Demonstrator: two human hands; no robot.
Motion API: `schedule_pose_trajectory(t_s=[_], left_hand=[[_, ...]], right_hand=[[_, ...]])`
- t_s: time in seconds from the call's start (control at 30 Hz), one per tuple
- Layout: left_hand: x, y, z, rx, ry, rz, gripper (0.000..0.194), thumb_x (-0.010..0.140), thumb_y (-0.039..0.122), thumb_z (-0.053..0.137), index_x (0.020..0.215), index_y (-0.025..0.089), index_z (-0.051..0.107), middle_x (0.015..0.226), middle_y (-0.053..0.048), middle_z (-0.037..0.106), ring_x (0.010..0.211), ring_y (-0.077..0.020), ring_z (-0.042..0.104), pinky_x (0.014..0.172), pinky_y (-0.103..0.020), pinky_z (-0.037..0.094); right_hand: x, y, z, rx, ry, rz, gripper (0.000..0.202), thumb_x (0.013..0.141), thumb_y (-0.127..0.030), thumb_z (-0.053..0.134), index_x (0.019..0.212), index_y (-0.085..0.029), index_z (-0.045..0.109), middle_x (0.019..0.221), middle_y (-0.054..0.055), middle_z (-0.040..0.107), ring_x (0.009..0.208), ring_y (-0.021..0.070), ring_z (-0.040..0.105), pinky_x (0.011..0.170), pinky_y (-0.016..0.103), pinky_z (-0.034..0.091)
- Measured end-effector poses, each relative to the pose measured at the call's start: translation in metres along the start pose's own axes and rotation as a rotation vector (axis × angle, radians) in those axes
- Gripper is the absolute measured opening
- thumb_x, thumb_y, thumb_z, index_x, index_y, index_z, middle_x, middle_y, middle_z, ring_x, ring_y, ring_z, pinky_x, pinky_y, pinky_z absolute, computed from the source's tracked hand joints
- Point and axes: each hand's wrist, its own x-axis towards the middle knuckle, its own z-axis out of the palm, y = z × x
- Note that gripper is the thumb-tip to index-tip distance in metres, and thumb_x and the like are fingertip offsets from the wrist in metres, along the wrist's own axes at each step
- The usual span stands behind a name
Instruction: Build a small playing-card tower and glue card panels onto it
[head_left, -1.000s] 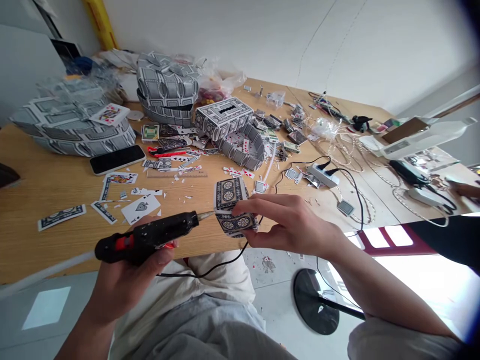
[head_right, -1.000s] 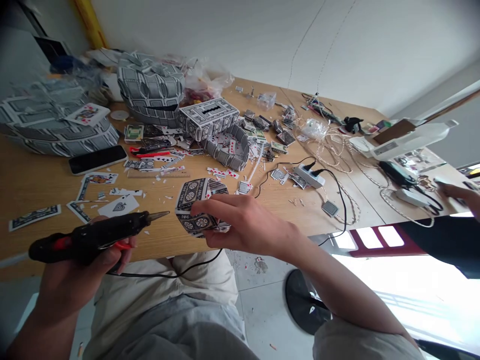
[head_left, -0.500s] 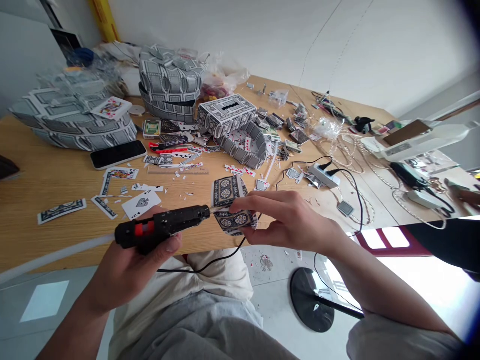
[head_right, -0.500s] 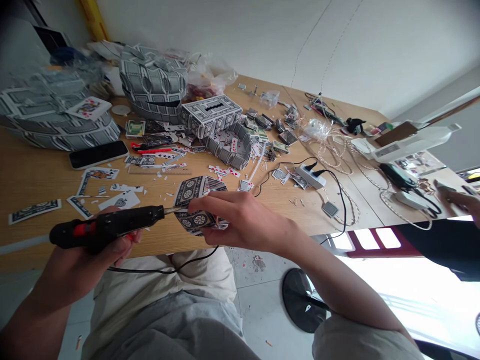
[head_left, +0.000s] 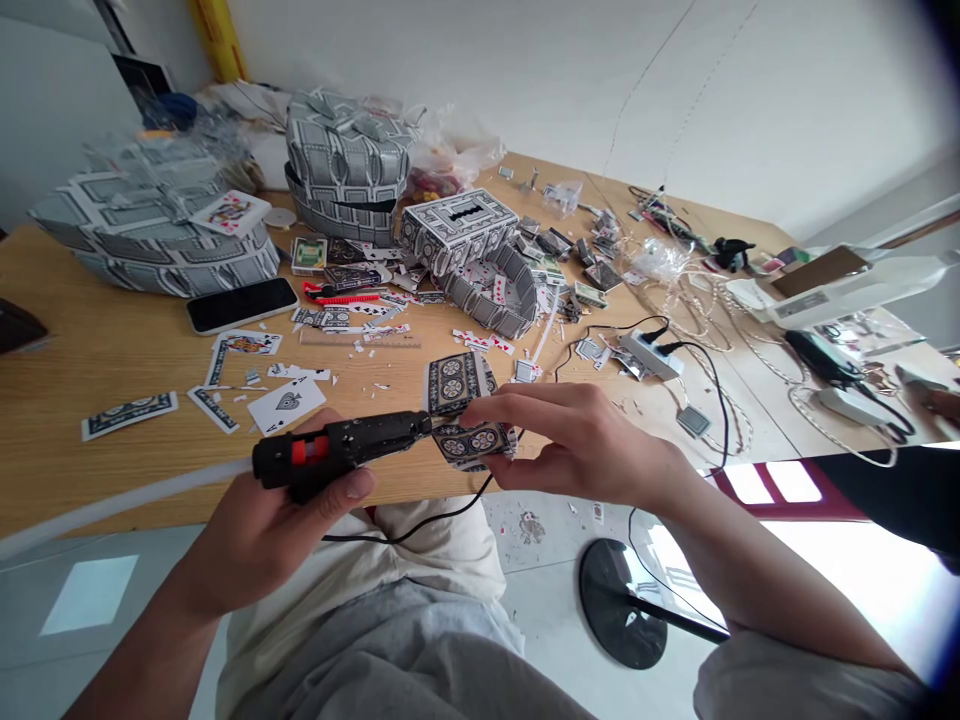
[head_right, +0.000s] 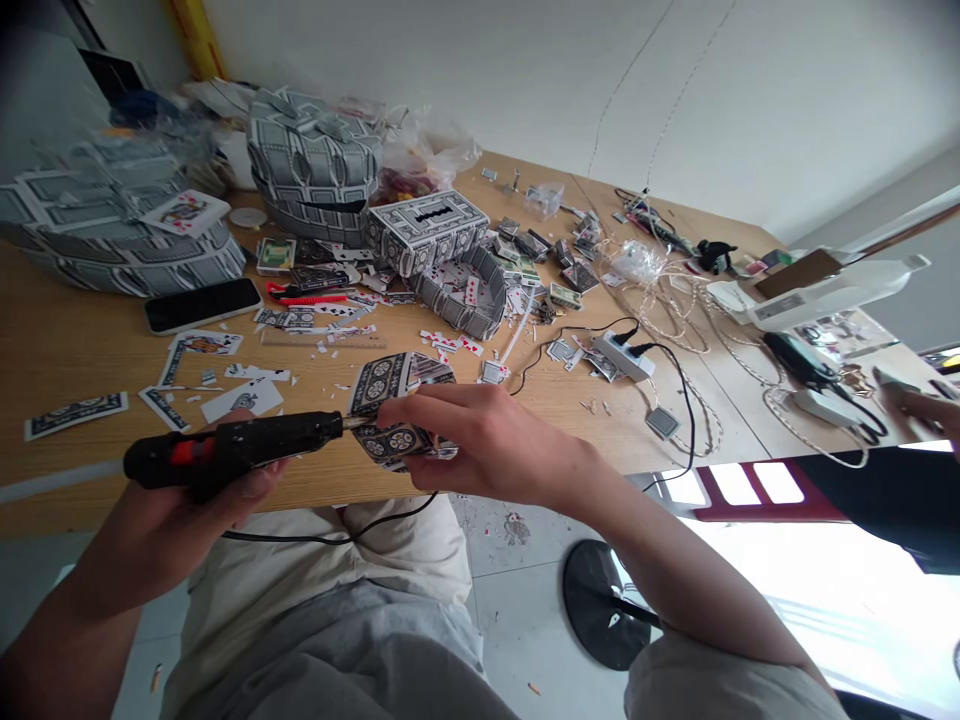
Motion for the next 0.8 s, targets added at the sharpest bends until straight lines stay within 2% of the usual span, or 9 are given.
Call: schedule_pose_trajectory(t_s=[0.1,0.33,0.63,0.8], left_hand=[[0.002,0.004,-0.001,0.08,-0.111,0.039,0.023,0.096,0.045,0.076,0.099,0.023,0.072,0.076,0.001,0.067,0.063,-0.0153,0.054,0.062,-0.026,0.05],[0.003,0.006,-0.004,0.137,-0.092,0.081,0.023,0.097,0.046,0.075,0.103,0.024,0.074,0.078,0.001,0.074,0.059,-0.0149,0.054,0.057,-0.026,0.046],[0.006,0.009,-0.007,0.171,-0.08,0.092,0.026,0.094,0.049,0.078,0.087,0.024,0.075,0.06,0.001,0.064,0.051,-0.0164,0.051,0.045,-0.027,0.041],[0.003,0.007,-0.013,0.15,-0.058,0.082,0.027,0.09,0.05,0.081,0.087,0.024,0.076,0.068,0.0,0.068,0.051,-0.0157,0.05,0.045,-0.027,0.04]], right_hand=[[0.001,0.0,-0.001,0.001,-0.01,0.006,0.029,0.103,-0.017,0.072,0.132,-0.017,0.068,0.107,0.009,0.079,0.083,0.0151,0.072,0.071,0.026,0.056],[0.001,-0.001,0.0,0.005,-0.001,-0.001,0.029,0.103,-0.016,0.072,0.131,-0.015,0.068,0.105,0.008,0.078,0.078,0.0135,0.07,0.067,0.025,0.055],[-0.001,0.001,-0.001,0.008,-0.003,0.004,0.03,0.103,-0.018,0.074,0.132,-0.017,0.068,0.106,0.009,0.079,0.08,0.0146,0.072,0.068,0.026,0.056],[0.0,0.001,-0.001,0.004,-0.006,0.007,0.029,0.104,-0.019,0.073,0.133,-0.018,0.068,0.107,0.009,0.079,0.082,0.0149,0.073,0.069,0.026,0.057]])
